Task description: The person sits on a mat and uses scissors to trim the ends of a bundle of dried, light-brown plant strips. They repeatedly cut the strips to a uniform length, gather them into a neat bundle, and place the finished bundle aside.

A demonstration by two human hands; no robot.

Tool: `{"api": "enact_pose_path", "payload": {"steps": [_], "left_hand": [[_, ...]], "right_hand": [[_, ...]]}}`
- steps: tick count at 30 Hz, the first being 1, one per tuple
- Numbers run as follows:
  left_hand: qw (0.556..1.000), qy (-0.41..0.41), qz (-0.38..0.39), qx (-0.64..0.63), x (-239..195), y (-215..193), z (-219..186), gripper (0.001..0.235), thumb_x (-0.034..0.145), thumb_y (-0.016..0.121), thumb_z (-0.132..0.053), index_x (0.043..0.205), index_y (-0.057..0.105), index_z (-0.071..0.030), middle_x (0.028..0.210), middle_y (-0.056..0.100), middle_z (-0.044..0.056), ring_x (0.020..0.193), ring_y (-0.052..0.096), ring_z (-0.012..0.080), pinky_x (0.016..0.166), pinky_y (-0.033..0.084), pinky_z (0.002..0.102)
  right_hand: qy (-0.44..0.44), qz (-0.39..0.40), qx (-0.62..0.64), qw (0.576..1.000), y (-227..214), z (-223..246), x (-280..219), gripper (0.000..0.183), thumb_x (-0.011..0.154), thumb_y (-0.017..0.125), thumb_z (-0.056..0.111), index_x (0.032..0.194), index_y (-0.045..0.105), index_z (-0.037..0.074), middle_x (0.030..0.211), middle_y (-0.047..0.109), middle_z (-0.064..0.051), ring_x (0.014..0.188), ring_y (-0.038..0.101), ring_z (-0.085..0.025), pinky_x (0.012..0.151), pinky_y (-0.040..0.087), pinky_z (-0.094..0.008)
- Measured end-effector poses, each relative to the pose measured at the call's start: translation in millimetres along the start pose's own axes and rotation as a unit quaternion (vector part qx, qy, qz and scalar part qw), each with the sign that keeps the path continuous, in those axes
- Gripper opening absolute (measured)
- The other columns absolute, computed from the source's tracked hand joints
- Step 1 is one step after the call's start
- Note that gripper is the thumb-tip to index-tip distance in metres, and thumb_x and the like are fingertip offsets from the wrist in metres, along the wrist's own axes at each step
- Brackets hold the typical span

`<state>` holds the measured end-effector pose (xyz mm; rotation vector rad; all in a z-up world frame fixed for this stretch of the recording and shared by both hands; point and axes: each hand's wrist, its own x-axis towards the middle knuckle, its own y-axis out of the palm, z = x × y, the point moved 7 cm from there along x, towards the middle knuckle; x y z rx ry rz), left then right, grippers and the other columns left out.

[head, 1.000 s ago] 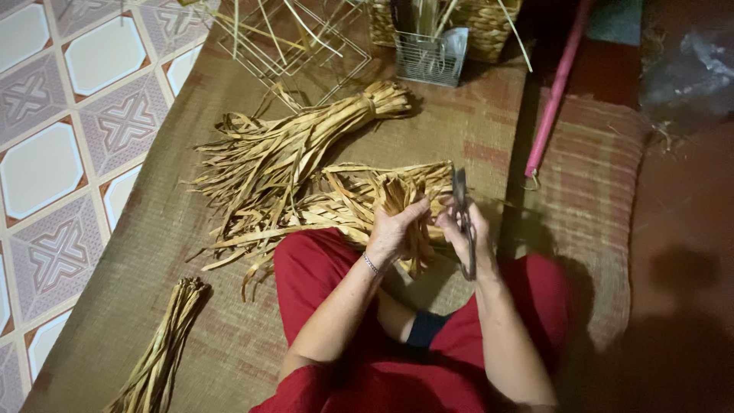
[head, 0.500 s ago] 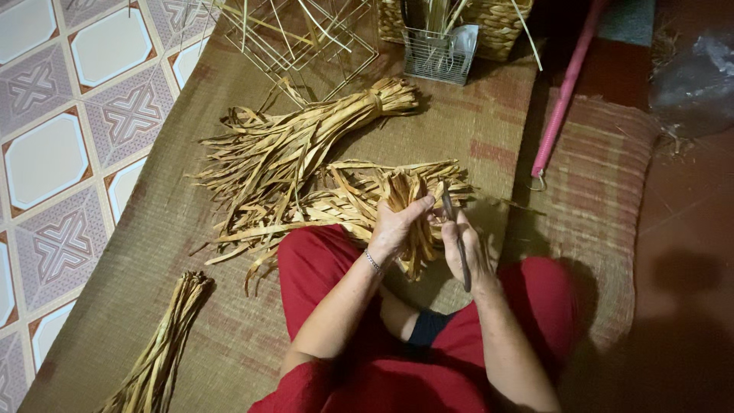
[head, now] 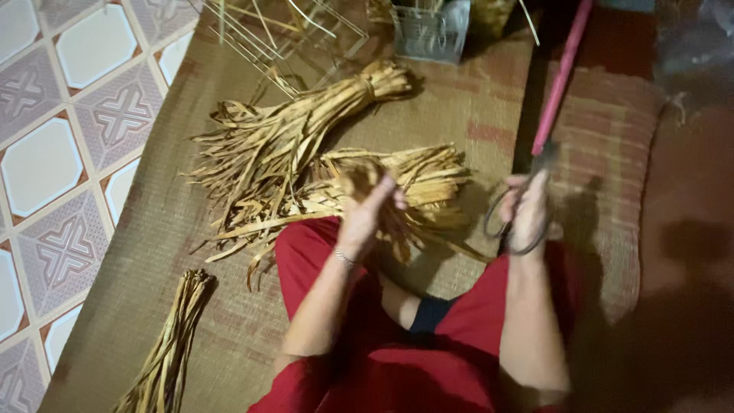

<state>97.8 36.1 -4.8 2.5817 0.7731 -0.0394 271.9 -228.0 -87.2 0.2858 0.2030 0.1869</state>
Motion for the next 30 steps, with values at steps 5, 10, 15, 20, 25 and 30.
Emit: {"api": "enact_pose_path", "payload": {"steps": [5, 10, 15, 20, 25, 30], "left_hand": [[0.981, 0.177, -0.026, 0.081, -34, -29, -71, 0.034, 0.096, 0.078, -0.008, 0.126, 0.061, -0.004, 0.119, 0.066, 0.009, 0.103, 0.07, 0.0159, 0.087, 0.064, 0.032], [0.94, 0.305, 0.054, 0.146, -52, -17, -113, 0.043, 0.088, 0.077, 0.0, 0.128, 0.061, -0.008, 0.119, 0.068, 0.007, 0.079, 0.062, 0.0055, 0.066, 0.053, 0.021], [0.99, 0.136, 0.048, 0.007, -53, -45, -40, 0.03, 0.098, 0.067, 0.002, 0.127, 0.059, 0.0, 0.124, 0.069, 0.015, 0.114, 0.07, 0.0234, 0.101, 0.06, 0.037], [0.984, 0.018, -0.004, 0.177, -64, -73, 20, 0.035, 0.096, 0.069, 0.004, 0.129, 0.063, 0.013, 0.119, 0.074, 0.02, 0.109, 0.076, 0.0284, 0.097, 0.063, 0.04], [0.992, -0.036, 0.027, 0.121, -49, -44, 46, 0.035, 0.093, 0.07, 0.007, 0.124, 0.056, 0.015, 0.116, 0.074, 0.024, 0.108, 0.075, 0.0298, 0.097, 0.062, 0.041], [0.998, -0.052, 0.0, 0.048, -17, -28, 46, 0.059, 0.091, 0.067, 0.005, 0.136, 0.03, 0.009, 0.12, 0.07, 0.026, 0.111, 0.073, 0.0295, 0.1, 0.06, 0.039]], "right_hand": [[0.084, -0.113, -0.031, 0.99, -90, -57, 58, 0.023, 0.101, 0.07, 0.033, 0.108, 0.062, 0.013, 0.071, 0.06, 0.002, 0.049, 0.053, -0.009, 0.039, 0.032, -0.023], [0.085, -0.161, -0.199, 0.963, -89, -132, 95, 0.025, 0.092, 0.073, 0.029, 0.107, 0.063, 0.011, 0.082, 0.067, -0.004, 0.064, 0.062, -0.017, 0.05, 0.041, -0.031], [0.097, -0.171, -0.493, 0.847, -40, -132, 99, 0.027, 0.088, 0.074, 0.034, 0.101, 0.069, 0.01, 0.093, 0.07, -0.014, 0.083, 0.065, -0.031, 0.068, 0.047, -0.043], [0.109, -0.156, -0.556, 0.809, -34, -136, 115, 0.032, 0.084, 0.075, 0.039, 0.096, 0.073, 0.01, 0.103, 0.072, -0.021, 0.101, 0.068, -0.042, 0.087, 0.052, -0.054], [0.081, -0.198, -0.538, 0.815, -48, -158, 134, 0.028, 0.11, 0.057, 0.026, 0.099, 0.077, 0.01, 0.104, 0.076, -0.021, 0.099, 0.071, -0.041, 0.086, 0.052, -0.054], [-0.111, -0.094, -0.134, 0.98, 8, -109, 107, 0.009, 0.103, 0.065, 0.012, 0.108, 0.067, 0.005, 0.097, 0.072, -0.011, 0.083, 0.066, -0.023, 0.07, 0.052, -0.037]]}}
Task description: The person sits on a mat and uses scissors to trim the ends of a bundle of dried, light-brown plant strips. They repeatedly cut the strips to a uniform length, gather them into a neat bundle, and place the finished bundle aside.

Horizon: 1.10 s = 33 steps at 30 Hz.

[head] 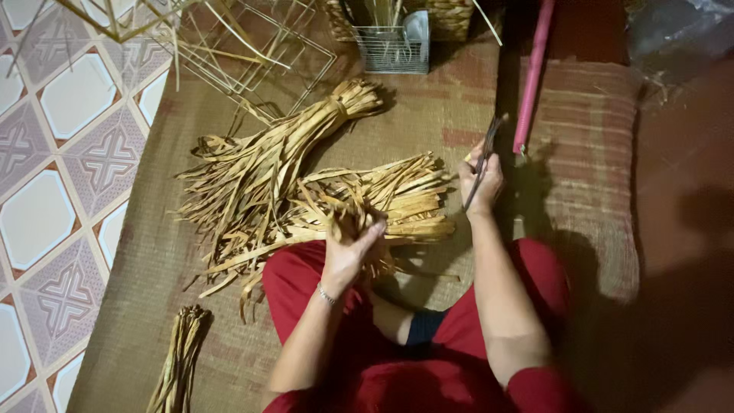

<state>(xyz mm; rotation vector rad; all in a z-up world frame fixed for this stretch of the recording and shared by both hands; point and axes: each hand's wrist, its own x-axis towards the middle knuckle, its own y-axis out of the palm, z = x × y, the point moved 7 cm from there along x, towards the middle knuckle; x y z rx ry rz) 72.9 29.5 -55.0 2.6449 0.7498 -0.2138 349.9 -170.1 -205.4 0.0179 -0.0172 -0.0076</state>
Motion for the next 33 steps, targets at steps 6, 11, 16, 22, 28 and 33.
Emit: {"api": "enact_pose_path", "payload": {"steps": [6, 11, 16, 22, 28, 33], "left_hand": [[0.996, 0.068, -0.05, 0.033, 37, 16, -21, 0.053, 0.089, 0.074, -0.002, 0.131, 0.043, 0.008, 0.116, 0.069, 0.017, 0.103, 0.073, 0.0246, 0.094, 0.06, 0.036], [0.986, 0.124, -0.037, 0.108, 44, 35, -64, 0.027, 0.091, 0.077, -0.013, 0.113, 0.072, 0.002, 0.106, 0.077, 0.008, 0.093, 0.071, 0.0148, 0.082, 0.058, 0.029], [0.991, 0.134, 0.013, 0.027, 46, 39, -80, 0.024, 0.094, 0.074, -0.009, 0.115, 0.072, 0.001, 0.105, 0.076, 0.004, 0.091, 0.069, 0.0112, 0.081, 0.057, 0.027], [0.993, 0.116, 0.032, 0.006, 48, 33, -69, 0.02, 0.093, 0.076, -0.005, 0.111, 0.073, 0.003, 0.1, 0.076, 0.009, 0.085, 0.071, 0.0154, 0.078, 0.06, 0.03], [0.988, 0.076, 0.025, -0.131, 43, 35, -64, 0.03, 0.089, 0.077, -0.005, 0.116, 0.065, 0.003, 0.104, 0.075, 0.006, 0.09, 0.073, 0.0132, 0.082, 0.061, 0.027], [0.995, 0.074, 0.038, -0.055, 40, 38, -66, 0.021, 0.093, 0.08, -0.009, 0.101, 0.064, 0.001, 0.082, 0.068, 0.005, 0.068, 0.064, 0.0132, 0.059, 0.053, 0.027]], "right_hand": [[-0.116, 0.139, 0.041, 0.983, 37, 185, -73, 0.034, 0.088, 0.08, 0.002, 0.114, 0.058, 0.003, 0.09, 0.069, -0.004, 0.073, 0.065, -0.011, 0.061, 0.053, -0.026], [-0.278, 0.244, -0.075, 0.926, 53, 244, -126, 0.034, 0.085, 0.083, 0.005, 0.111, 0.063, 0.004, 0.09, 0.069, -0.004, 0.079, 0.068, -0.01, 0.071, 0.056, -0.026], [-0.188, 0.336, -0.083, 0.919, 63, 229, -143, 0.029, 0.082, 0.083, 0.007, 0.107, 0.068, 0.005, 0.08, 0.068, -0.003, 0.065, 0.061, -0.008, 0.059, 0.051, -0.026], [-0.304, 0.374, -0.076, 0.873, 66, 229, -151, 0.04, 0.083, 0.086, 0.021, 0.11, 0.066, 0.0, 0.087, 0.072, -0.003, 0.066, 0.068, -0.005, 0.055, 0.056, -0.02], [-0.224, 0.32, -0.024, 0.92, 43, 217, -132, 0.045, 0.104, 0.064, 0.038, 0.121, 0.064, -0.004, 0.091, 0.067, -0.003, 0.075, 0.064, -0.006, 0.062, 0.052, -0.022], [-0.108, 0.402, 0.036, 0.909, 55, 204, -132, 0.049, 0.106, 0.054, 0.044, 0.117, 0.06, -0.003, 0.09, 0.06, -0.003, 0.071, 0.059, -0.009, 0.057, 0.051, -0.024]]}}
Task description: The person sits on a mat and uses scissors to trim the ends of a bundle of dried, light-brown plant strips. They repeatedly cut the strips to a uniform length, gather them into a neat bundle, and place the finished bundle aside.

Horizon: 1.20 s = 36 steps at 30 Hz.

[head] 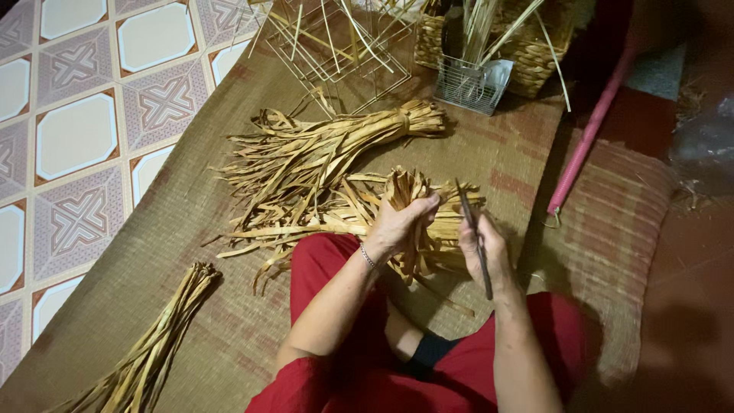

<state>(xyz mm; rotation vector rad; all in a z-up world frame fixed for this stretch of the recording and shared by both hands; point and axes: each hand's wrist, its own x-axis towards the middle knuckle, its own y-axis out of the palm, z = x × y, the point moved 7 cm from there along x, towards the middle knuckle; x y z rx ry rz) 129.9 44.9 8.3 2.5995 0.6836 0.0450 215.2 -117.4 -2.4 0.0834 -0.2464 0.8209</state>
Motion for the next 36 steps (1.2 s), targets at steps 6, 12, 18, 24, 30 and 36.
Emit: {"api": "enact_pose_path", "payload": {"steps": [6, 12, 18, 24, 30, 36], "left_hand": [[0.997, 0.006, -0.021, 0.07, -5, 8, -7, 0.013, 0.088, 0.077, -0.013, 0.09, 0.07, -0.002, 0.075, 0.065, 0.0, 0.062, 0.058, 0.0094, 0.055, 0.047, 0.024], [0.989, 0.05, -0.008, 0.136, -8, 13, -21, 0.016, 0.087, 0.078, -0.013, 0.092, 0.069, -0.002, 0.08, 0.065, -0.003, 0.07, 0.058, 0.007, 0.063, 0.049, 0.025], [0.993, 0.024, -0.006, 0.114, -9, 7, -11, 0.016, 0.087, 0.077, -0.012, 0.097, 0.072, 0.0, 0.081, 0.067, -0.001, 0.069, 0.058, 0.0087, 0.062, 0.048, 0.026], [1.0, 0.016, -0.019, 0.004, -11, -10, -22, 0.031, 0.093, 0.074, -0.021, 0.111, 0.057, -0.003, 0.089, 0.072, 0.007, 0.071, 0.068, 0.0149, 0.07, 0.061, 0.03], [0.983, 0.15, -0.085, 0.057, -21, -44, -106, 0.047, 0.095, 0.078, -0.033, 0.125, 0.057, -0.004, 0.09, 0.063, 0.002, 0.068, 0.06, 0.0112, 0.062, 0.053, 0.03], [0.948, 0.31, -0.038, 0.058, -57, -32, -203, 0.041, 0.1, 0.079, -0.015, 0.133, 0.055, -0.01, 0.086, 0.062, 0.001, 0.062, 0.061, 0.0133, 0.059, 0.059, 0.028]], "right_hand": [[-0.019, -0.004, -0.276, 0.961, 7, 45, -8, 0.061, 0.104, 0.043, 0.055, 0.12, 0.067, 0.0, 0.075, 0.058, -0.005, 0.064, 0.059, -0.015, 0.056, 0.048, -0.034], [-0.049, -0.016, -0.32, 0.946, 7, 59, -10, 0.059, 0.108, 0.043, 0.055, 0.115, 0.068, 0.002, 0.078, 0.067, -0.013, 0.072, 0.069, -0.021, 0.062, 0.053, -0.037], [-0.024, -0.063, -0.204, 0.977, -2, 20, -16, 0.056, 0.112, 0.037, 0.05, 0.097, 0.069, 0.007, 0.062, 0.06, -0.005, 0.052, 0.058, -0.015, 0.047, 0.045, -0.033], [0.137, -0.239, 0.138, 0.951, -69, -27, -19, 0.06, 0.11, 0.032, 0.054, 0.101, 0.068, 0.008, 0.06, 0.055, 0.003, 0.045, 0.047, -0.008, 0.04, 0.038, -0.024], [0.232, -0.25, 0.001, 0.94, -115, -106, -55, 0.028, 0.095, 0.078, 0.025, 0.107, 0.064, 0.005, 0.076, 0.059, 0.004, 0.058, 0.053, -0.009, 0.05, 0.043, -0.026], [0.216, -0.156, -0.276, 0.924, -92, -156, -65, 0.028, 0.084, 0.085, 0.009, 0.103, 0.067, -0.001, 0.081, 0.069, -0.005, 0.068, 0.065, -0.012, 0.059, 0.052, -0.027]]}}
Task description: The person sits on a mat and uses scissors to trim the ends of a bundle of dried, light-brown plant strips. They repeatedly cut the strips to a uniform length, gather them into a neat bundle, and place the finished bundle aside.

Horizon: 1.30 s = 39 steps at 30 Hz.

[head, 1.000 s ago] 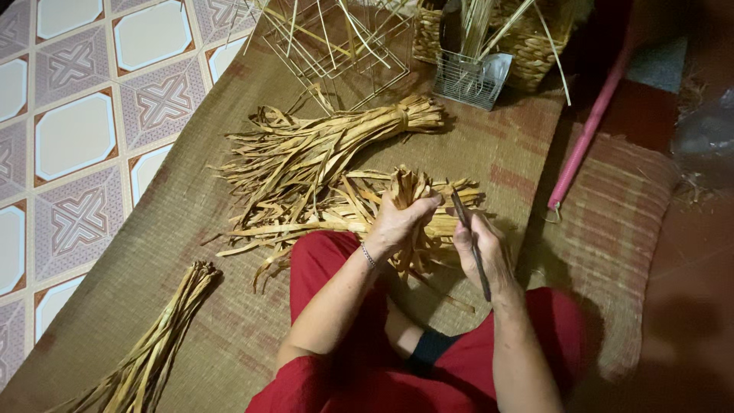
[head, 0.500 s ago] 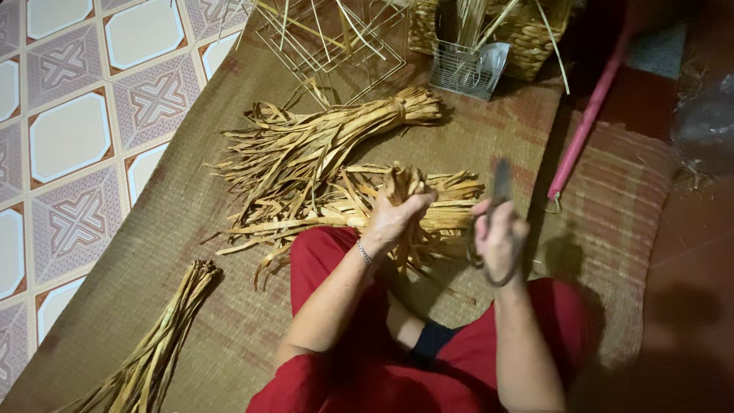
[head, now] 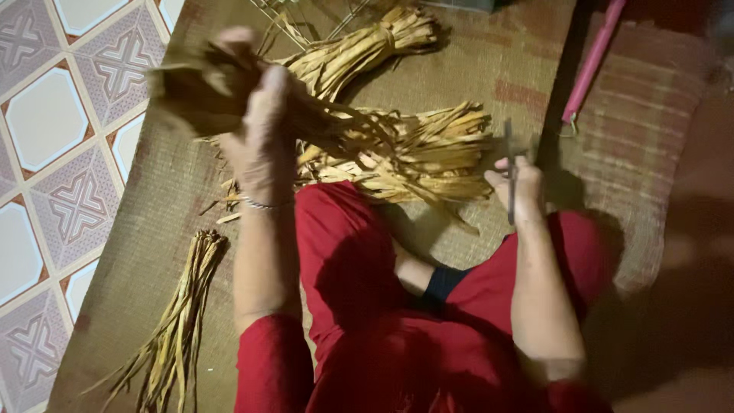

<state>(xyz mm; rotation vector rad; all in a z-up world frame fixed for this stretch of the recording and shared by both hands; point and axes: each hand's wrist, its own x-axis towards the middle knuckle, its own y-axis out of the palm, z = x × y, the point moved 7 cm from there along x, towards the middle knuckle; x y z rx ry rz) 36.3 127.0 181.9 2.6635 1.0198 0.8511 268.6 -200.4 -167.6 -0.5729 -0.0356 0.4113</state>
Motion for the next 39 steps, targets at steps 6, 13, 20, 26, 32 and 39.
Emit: {"api": "enact_pose_path", "payload": {"steps": [6, 13, 20, 26, 32, 39], "left_hand": [[0.997, 0.047, -0.062, 0.001, 1, -32, -12, 0.033, 0.105, 0.076, -0.01, 0.132, 0.058, -0.003, 0.082, 0.059, 0.001, 0.063, 0.052, 0.0108, 0.063, 0.052, 0.026], [0.969, 0.206, -0.072, 0.117, -4, -64, -27, 0.038, 0.103, 0.075, -0.022, 0.136, 0.059, -0.009, 0.111, 0.066, 0.003, 0.09, 0.064, 0.0122, 0.085, 0.059, 0.029], [0.861, 0.377, 0.0, 0.342, -15, -41, -55, 0.029, 0.113, 0.054, -0.03, 0.124, 0.066, -0.006, 0.09, 0.073, 0.007, 0.075, 0.071, 0.0122, 0.067, 0.059, 0.027], [0.731, 0.215, 0.254, 0.596, -66, 6, 90, 0.014, 0.103, 0.075, -0.017, 0.113, 0.073, -0.006, 0.069, 0.063, 0.003, 0.052, 0.054, 0.0124, 0.043, 0.045, 0.027], [0.765, 0.112, 0.402, 0.491, -146, 35, 179, 0.041, 0.062, 0.068, 0.006, 0.103, 0.066, 0.0, 0.093, 0.069, 0.016, 0.076, 0.067, 0.0318, 0.062, 0.057, 0.041], [0.808, 0.02, 0.378, 0.451, -136, 39, 186, 0.053, 0.055, 0.076, 0.005, 0.107, 0.066, -0.002, 0.104, 0.068, 0.016, 0.103, 0.066, 0.0385, 0.091, 0.056, 0.044]], "right_hand": [[0.136, 0.148, -0.011, 0.979, 47, 11, -22, 0.065, 0.078, 0.084, 0.007, 0.136, 0.054, 0.004, 0.076, 0.073, -0.009, 0.063, 0.069, -0.021, 0.057, 0.055, -0.038], [0.013, 0.233, -0.293, 0.927, 87, 5, -59, 0.024, 0.101, 0.052, 0.016, 0.121, 0.063, 0.008, 0.104, 0.073, -0.024, 0.098, 0.069, -0.043, 0.086, 0.051, -0.058], [-0.053, 0.206, -0.338, 0.917, 104, -20, -51, 0.033, 0.096, 0.049, 0.013, 0.126, 0.064, 0.01, 0.115, 0.069, -0.028, 0.108, 0.066, -0.049, 0.091, 0.051, -0.059], [-0.002, 0.248, -0.363, 0.898, 97, -33, -57, 0.029, 0.095, 0.057, 0.018, 0.121, 0.068, 0.009, 0.122, 0.07, -0.026, 0.114, 0.068, -0.044, 0.098, 0.053, -0.054], [-0.083, 0.208, -0.297, 0.928, 97, -6, -61, 0.05, 0.078, 0.075, 0.015, 0.126, 0.061, 0.008, 0.119, 0.067, -0.026, 0.104, 0.066, -0.047, 0.079, 0.054, -0.052], [0.073, 0.254, 0.191, 0.945, 51, 12, -45, 0.045, 0.077, 0.079, 0.003, 0.119, 0.062, 0.002, 0.101, 0.068, -0.014, 0.08, 0.062, -0.021, 0.066, 0.052, -0.034]]}}
